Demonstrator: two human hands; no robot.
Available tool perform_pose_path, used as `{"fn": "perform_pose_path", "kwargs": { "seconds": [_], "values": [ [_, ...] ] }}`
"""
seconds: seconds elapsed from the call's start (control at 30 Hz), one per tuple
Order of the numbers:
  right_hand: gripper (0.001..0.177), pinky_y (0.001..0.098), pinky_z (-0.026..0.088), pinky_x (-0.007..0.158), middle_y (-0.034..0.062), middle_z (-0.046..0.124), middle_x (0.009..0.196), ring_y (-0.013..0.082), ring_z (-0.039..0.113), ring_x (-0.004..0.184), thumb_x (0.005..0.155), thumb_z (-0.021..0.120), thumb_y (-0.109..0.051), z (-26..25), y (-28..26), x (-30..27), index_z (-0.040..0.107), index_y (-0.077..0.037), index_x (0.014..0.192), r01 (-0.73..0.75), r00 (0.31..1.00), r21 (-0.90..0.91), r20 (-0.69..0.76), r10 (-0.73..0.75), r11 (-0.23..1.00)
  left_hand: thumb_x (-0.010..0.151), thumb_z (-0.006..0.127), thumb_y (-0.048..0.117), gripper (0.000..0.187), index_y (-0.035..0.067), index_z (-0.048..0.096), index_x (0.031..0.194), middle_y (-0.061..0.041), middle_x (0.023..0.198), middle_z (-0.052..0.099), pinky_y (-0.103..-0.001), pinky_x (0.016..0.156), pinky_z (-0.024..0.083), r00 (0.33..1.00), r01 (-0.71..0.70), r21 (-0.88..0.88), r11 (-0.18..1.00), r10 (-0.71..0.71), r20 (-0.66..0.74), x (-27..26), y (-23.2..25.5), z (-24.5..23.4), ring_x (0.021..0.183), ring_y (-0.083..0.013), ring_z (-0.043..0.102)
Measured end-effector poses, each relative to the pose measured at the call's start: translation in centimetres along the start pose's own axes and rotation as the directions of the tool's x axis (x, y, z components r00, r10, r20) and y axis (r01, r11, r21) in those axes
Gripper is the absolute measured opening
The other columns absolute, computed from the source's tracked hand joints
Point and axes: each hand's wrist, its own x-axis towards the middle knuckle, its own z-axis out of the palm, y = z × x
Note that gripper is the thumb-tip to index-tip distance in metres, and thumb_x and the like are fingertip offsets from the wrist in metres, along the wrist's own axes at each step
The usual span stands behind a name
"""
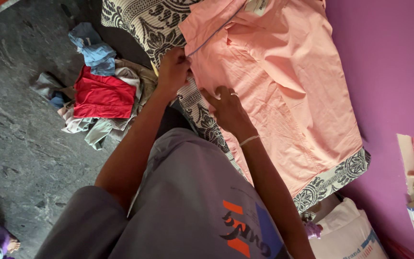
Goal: The person irons a light pink shirt laid out on a patterned ironing board. They use a metal iron with a purple cloth wrapped around the handle to smooth the fabric, frequently adjusting the shirt's position and folding the sleeves. The person works methodically across the shirt's body and sleeves, ensuring the garment is wrinkle-free.
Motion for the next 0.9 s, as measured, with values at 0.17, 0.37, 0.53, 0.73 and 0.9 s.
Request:
{"fn": "perform_pose_path", "kwargs": {
  "seconds": [0.17, 0.37, 0.53, 0.73, 0.9],
  "values": [
    [0.084, 0.0490, 0.050, 0.089, 0.0172, 0.054, 0.111, 0.0374, 0.058, 0.103, 0.080, 0.077, -0.002, 0.1, 0.3, 1.1, 0.046, -0.023, 0.155, 0.029, 0.999, -0.052, 0.045, -0.026, 0.998, 0.091, 0.069, 0.009, 0.009, 0.002, 0.063, 0.089, -0.012, 0.073, 0.068, -0.040, 0.050, 0.047, 0.985, -0.150, 0.192, 0.970, 0.164, -0.057, 0.5, -0.9, -0.6, 0.061, -0.0259, 0.067],
    [0.101, 0.0502, 0.055, 0.077, 0.0237, 0.054, 0.109, 0.0432, 0.062, 0.091, 0.074, 0.081, -0.006, -0.6, -0.4, 3.0, 0.033, -0.031, 0.160, -0.060, 0.973, -0.144, 0.214, 0.090, 0.988, 0.088, 0.069, 0.006, 0.004, 0.004, 0.067, 0.092, -0.020, 0.086, 0.069, -0.052, 0.069, 0.051, 0.834, -0.427, 0.628, 0.650, 0.552, -0.004, 1.1, -1.8, -0.7, 0.080, -0.0427, 0.066],
    [0.105, 0.0507, 0.057, 0.074, 0.0253, 0.056, 0.109, 0.0444, 0.065, 0.093, 0.074, 0.078, -0.005, -0.8, -0.8, 4.6, 0.028, -0.036, 0.161, -0.081, 0.948, -0.212, 0.285, 0.141, 0.974, 0.088, 0.068, 0.005, 0.014, 0.006, 0.061, 0.100, -0.016, 0.102, 0.064, -0.052, 0.080, 0.053, 0.725, -0.483, 0.729, 0.485, 0.689, 0.023, 0.4, -1.8, -0.2, 0.100, -0.0402, 0.062],
    [0.095, 0.0501, 0.058, 0.075, 0.0214, 0.057, 0.112, 0.0428, 0.065, 0.096, 0.075, 0.070, -0.002, 0.0, -0.2, 5.3, 0.035, -0.034, 0.158, -0.112, 0.941, -0.247, 0.284, 0.182, 0.962, 0.072, 0.071, 0.012, 0.034, 0.005, 0.062, 0.104, -0.016, 0.110, 0.064, -0.051, 0.079, 0.049, 0.638, -0.569, 0.758, 0.319, 0.753, 0.162, -0.7, -0.5, -0.3, 0.102, -0.0396, 0.062],
    [0.049, 0.0492, 0.059, 0.076, 0.0166, 0.058, 0.118, 0.0386, 0.066, 0.102, 0.083, 0.070, -0.013, 1.4, 1.3, 4.8, 0.063, -0.024, 0.130, -0.066, 0.959, -0.336, 0.240, 0.153, 0.940, 0.086, 0.064, 0.004, 0.029, 0.005, 0.063, 0.115, -0.016, 0.112, 0.067, -0.048, 0.094, 0.051, 0.716, -0.658, 0.574, 0.487, 0.641, 0.277, -2.5, -1.7, 1.5, 0.108, -0.0373, 0.063]
  ]
}}
